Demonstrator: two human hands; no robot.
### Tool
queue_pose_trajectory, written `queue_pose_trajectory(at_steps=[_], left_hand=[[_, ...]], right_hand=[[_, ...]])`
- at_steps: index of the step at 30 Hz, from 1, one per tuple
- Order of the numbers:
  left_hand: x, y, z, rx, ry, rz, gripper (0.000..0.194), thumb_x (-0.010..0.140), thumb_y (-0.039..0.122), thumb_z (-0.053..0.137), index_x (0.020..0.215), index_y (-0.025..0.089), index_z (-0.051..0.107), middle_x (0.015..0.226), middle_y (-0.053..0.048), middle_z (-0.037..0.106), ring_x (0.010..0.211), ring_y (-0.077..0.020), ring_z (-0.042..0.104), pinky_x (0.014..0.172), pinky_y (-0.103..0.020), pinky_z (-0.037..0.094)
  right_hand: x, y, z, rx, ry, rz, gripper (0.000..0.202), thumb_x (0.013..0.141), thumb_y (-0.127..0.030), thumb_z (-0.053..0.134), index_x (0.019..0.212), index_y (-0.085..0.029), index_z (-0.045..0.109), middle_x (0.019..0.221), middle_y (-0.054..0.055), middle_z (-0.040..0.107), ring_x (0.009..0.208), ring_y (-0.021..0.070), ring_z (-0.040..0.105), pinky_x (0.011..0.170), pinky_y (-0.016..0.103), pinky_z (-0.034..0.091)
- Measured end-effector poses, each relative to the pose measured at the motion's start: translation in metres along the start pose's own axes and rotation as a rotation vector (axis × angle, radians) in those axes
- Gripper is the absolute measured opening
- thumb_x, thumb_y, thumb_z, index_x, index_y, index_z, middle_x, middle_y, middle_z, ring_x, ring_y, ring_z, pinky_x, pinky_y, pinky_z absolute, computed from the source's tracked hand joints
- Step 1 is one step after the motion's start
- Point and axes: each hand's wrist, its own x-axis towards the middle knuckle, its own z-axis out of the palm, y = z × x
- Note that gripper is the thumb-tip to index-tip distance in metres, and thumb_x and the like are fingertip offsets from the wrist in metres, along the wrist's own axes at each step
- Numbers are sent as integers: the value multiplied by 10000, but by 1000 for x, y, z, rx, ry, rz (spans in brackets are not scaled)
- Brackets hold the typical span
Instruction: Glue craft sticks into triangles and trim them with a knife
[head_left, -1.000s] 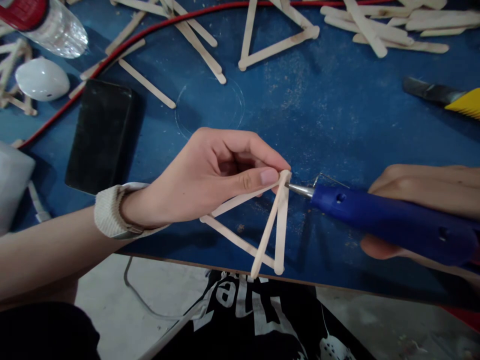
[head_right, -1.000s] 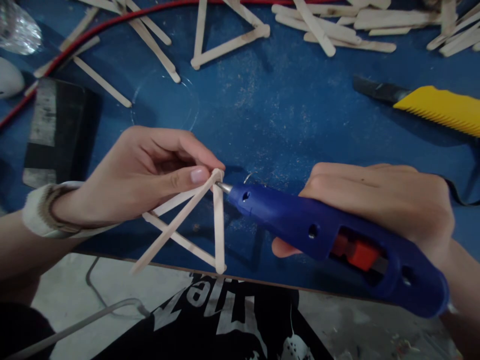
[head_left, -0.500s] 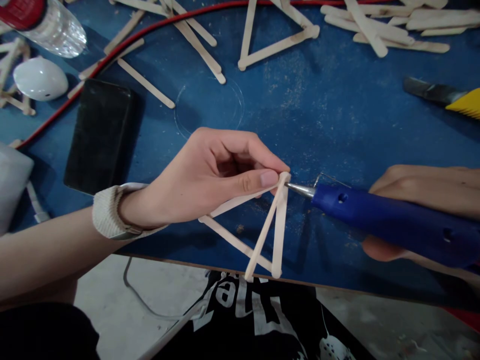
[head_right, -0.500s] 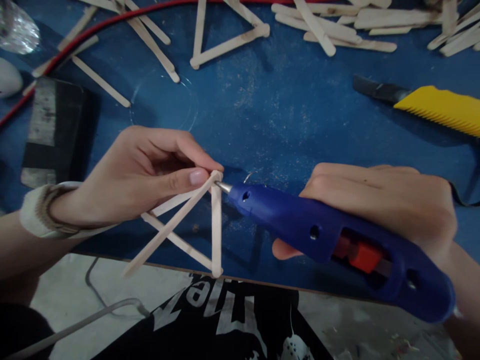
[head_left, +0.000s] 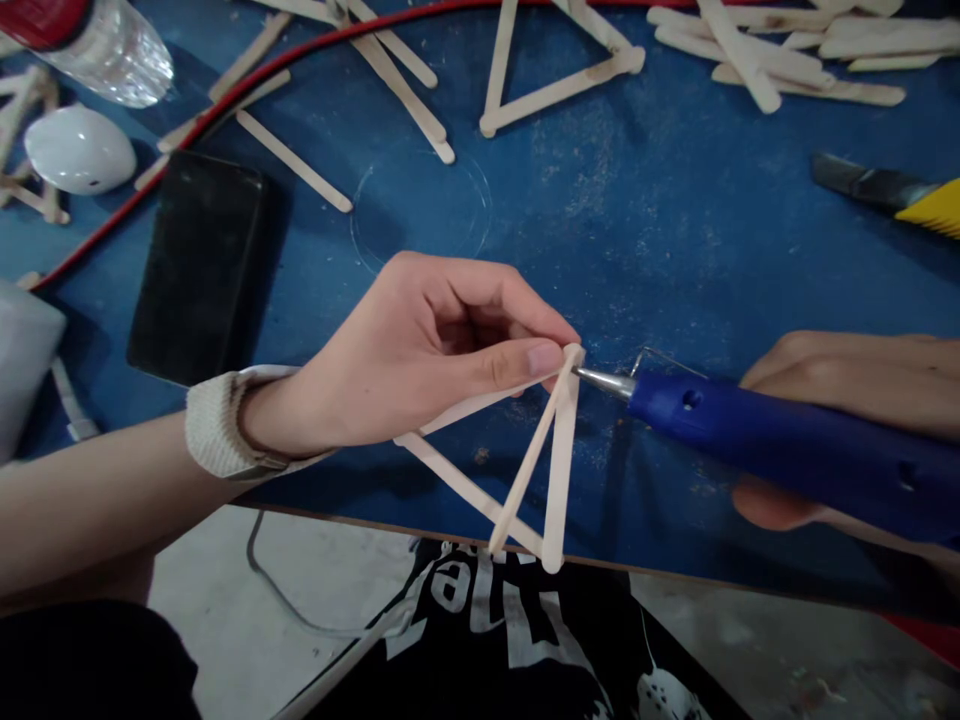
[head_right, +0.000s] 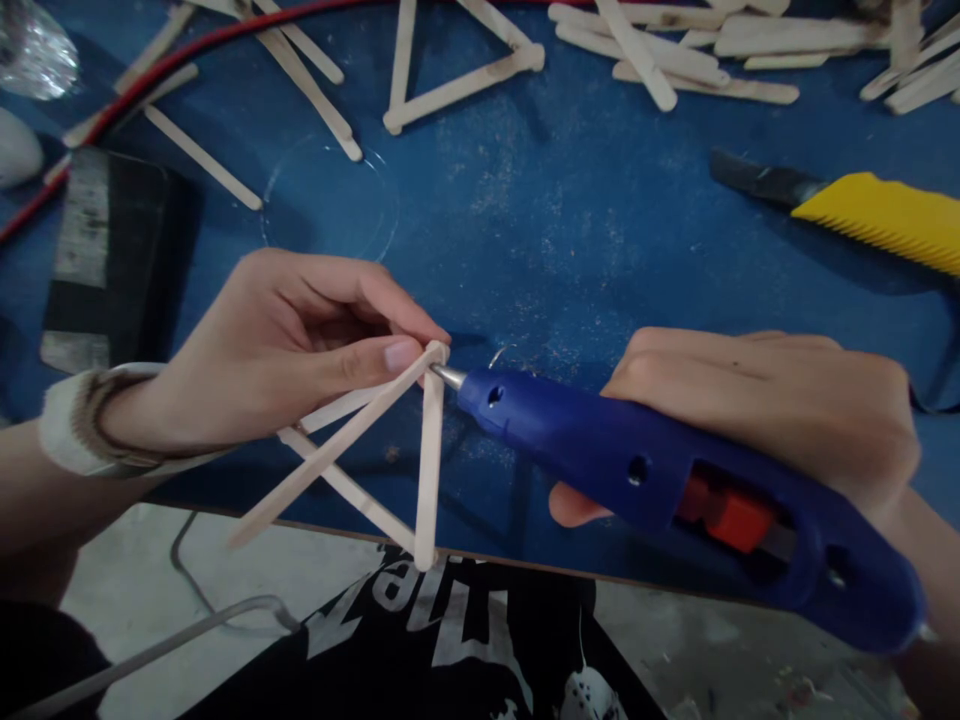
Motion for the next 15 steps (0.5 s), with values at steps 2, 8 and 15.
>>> queue_pose_trajectory(at_steps=[2, 8, 15], left_hand=[[0, 0, 0, 1, -1, 12, 53, 1067, 216, 895, 1038, 251, 922, 935, -8, 902, 748, -118, 821, 606, -169, 623], [0, 1, 1, -37, -8, 6, 132, 1056, 134, 876, 1022, 252, 926, 928, 5, 900, 750, -99, 823, 636, -144, 642], [1, 1, 2, -45, -16, 4, 91, 1051, 169, 904, 1019, 251, 927, 928, 9, 899, 758, -105, 827, 653, -154, 662]], right_hand=[[0, 0, 0, 6, 5, -18, 271, 1104, -540, 804, 934, -335, 753, 782, -20, 738, 622, 149, 750, 441, 292, 527], [3, 3, 0, 2, -8, -72, 250, 1109, -514, 808, 935, -339, 763, 785, -33, 755, 615, 124, 752, 440, 280, 546], [2, -3, 5, -33, 35, 48, 479, 1098, -799, 696, 871, -379, 743, 751, -63, 735, 598, 127, 730, 440, 294, 552]])
